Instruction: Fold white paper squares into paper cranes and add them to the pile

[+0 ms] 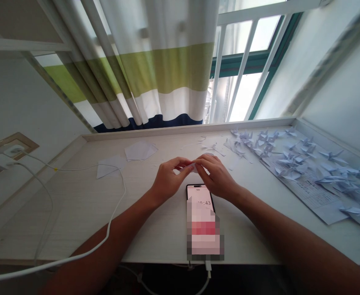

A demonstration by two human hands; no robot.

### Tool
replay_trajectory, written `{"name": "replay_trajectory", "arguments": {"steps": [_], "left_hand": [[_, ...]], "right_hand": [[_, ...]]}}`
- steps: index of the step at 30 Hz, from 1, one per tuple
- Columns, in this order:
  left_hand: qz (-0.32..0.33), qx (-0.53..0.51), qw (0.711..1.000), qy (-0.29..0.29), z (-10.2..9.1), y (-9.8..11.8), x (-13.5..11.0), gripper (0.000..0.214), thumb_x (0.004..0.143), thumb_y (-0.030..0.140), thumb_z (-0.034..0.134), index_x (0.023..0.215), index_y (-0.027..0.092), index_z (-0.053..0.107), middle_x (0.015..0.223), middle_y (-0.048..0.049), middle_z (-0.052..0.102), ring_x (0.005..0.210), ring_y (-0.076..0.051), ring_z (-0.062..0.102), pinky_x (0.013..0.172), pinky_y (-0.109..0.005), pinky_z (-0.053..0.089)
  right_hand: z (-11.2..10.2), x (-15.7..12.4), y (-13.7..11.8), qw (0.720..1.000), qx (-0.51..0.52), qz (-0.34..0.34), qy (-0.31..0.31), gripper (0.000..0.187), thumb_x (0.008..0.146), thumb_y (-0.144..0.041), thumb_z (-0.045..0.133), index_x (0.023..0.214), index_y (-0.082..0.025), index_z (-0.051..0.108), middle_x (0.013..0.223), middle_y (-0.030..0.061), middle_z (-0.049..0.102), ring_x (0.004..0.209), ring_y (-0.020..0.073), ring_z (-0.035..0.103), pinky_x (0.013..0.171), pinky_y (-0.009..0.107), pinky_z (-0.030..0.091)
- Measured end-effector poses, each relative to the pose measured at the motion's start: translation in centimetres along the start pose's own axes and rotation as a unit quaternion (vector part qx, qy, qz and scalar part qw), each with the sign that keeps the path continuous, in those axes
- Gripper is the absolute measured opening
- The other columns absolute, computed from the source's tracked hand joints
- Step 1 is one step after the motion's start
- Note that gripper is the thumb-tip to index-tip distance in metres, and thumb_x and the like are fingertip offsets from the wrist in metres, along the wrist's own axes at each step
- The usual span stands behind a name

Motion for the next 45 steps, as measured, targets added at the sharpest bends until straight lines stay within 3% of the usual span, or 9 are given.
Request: {"name": "replay_trajectory", "arguments": {"steps": [10,18,23,28,34,37,40,43,45], "left_hand": [[-0.071,-0.084,0.994,0.004,0.1,-0.9,-0.2,0.028,0.082,0.046,0.083,0.089,0.019,0.077,0.088,-0.0058,0.079,0.083,-0.021,0.074,0.081,-0.036,0.061],[-0.110,-0.145,0.979,-0.091,1.6,-1.5,-0.2,0.032,0.089,0.048,0.076,0.098,0.018,0.079,0.095,-0.0085,0.081,0.089,-0.023,0.077,0.084,-0.035,0.060],[-0.133,-0.134,0.979,-0.073,1.2,-1.9,-0.3,0.032,0.089,0.049,0.075,0.094,0.017,0.081,0.084,-0.0086,0.081,0.080,-0.022,0.077,0.074,-0.033,0.058],[-0.152,-0.182,0.967,-0.090,1.7,-2.4,-0.3,0.032,0.087,0.048,0.078,0.094,0.017,0.081,0.084,-0.0093,0.081,0.079,-0.023,0.078,0.074,-0.032,0.059],[-0.146,-0.194,0.964,-0.103,2.1,-1.7,-0.4,0.033,0.087,0.048,0.078,0.094,0.016,0.079,0.085,-0.0099,0.082,0.080,-0.024,0.079,0.068,-0.032,0.060],[-0.108,-0.170,0.977,-0.076,1.5,-1.0,-0.4,0.030,0.091,0.046,0.074,0.093,0.016,0.080,0.083,-0.0088,0.081,0.076,-0.021,0.077,0.069,-0.032,0.061],[-0.063,-0.114,0.989,-0.074,1.1,-0.3,-0.2,0.026,0.094,0.042,0.070,0.093,0.018,0.079,0.084,-0.0067,0.081,0.077,-0.020,0.075,0.071,-0.031,0.059],[-0.014,-0.045,0.996,-0.076,0.7,0.3,0.1,0.021,0.096,0.038,0.068,0.095,0.020,0.079,0.086,-0.0044,0.080,0.079,-0.019,0.073,0.073,-0.030,0.057],[0.010,-0.026,0.997,-0.071,0.5,0.3,0.2,0.020,0.096,0.037,0.068,0.099,0.021,0.079,0.090,-0.0040,0.080,0.082,-0.018,0.073,0.075,-0.030,0.056]], "right_hand": [[-0.8,0.0,0.2,0.998,0.042,0.023,0.028,0.019,0.105,-0.023,0.053,0.094,-0.022,0.068,0.086,0.0036,0.074,0.083,0.0199,0.066,0.086,0.041,0.048],[-1.0,0.4,0.6,0.988,0.140,0.071,0.016,0.025,0.105,-0.029,0.053,0.089,-0.021,0.070,0.085,0.0024,0.074,0.078,0.0173,0.066,0.077,0.034,0.049],[-1.1,0.3,1.2,0.990,0.104,0.088,0.045,0.025,0.104,-0.034,0.055,0.088,-0.020,0.066,0.081,0.0033,0.071,0.074,0.0171,0.063,0.072,0.033,0.048],[-0.2,0.1,1.6,0.990,0.098,0.097,0.008,0.029,0.107,-0.035,0.047,0.082,-0.021,0.054,0.067,-0.0008,0.062,0.059,0.0140,0.055,0.060,0.029,0.041],[-0.1,0.0,1.8,0.984,0.130,0.124,0.019,0.026,0.106,-0.035,0.048,0.084,-0.022,0.055,0.067,-0.0008,0.062,0.059,0.0140,0.056,0.060,0.029,0.043],[0.3,-0.1,2.3,0.967,0.200,0.155,0.021,0.033,0.105,-0.046,0.051,0.084,-0.021,0.057,0.066,-0.0007,0.062,0.058,0.0138,0.056,0.057,0.028,0.045],[1.4,-0.1,3.0,0.918,0.348,0.189,-0.014,0.044,0.102,-0.061,0.051,0.087,-0.020,0.060,0.071,0.0012,0.065,0.057,0.0138,0.058,0.052,0.028,0.048],[2.3,0.0,3.1,0.870,0.446,0.197,-0.069,0.051,0.100,-0.065,0.051,0.089,-0.017,0.066,0.080,0.0052,0.070,0.066,0.0158,0.066,0.064,0.032,0.058],[2.2,0.0,3.3,0.876,0.434,0.193,-0.084,0.051,0.098,-0.064,0.055,0.086,-0.017,0.070,0.079,0.0053,0.071,0.071,0.0168,0.069,0.072,0.034,0.059]]}}
Point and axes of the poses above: each hand's wrist, its own x-axis towards the middle knuckle, its own z-axis out of the palm, y = z × x, the point moved 9 cm from there along x, towards the middle knuckle
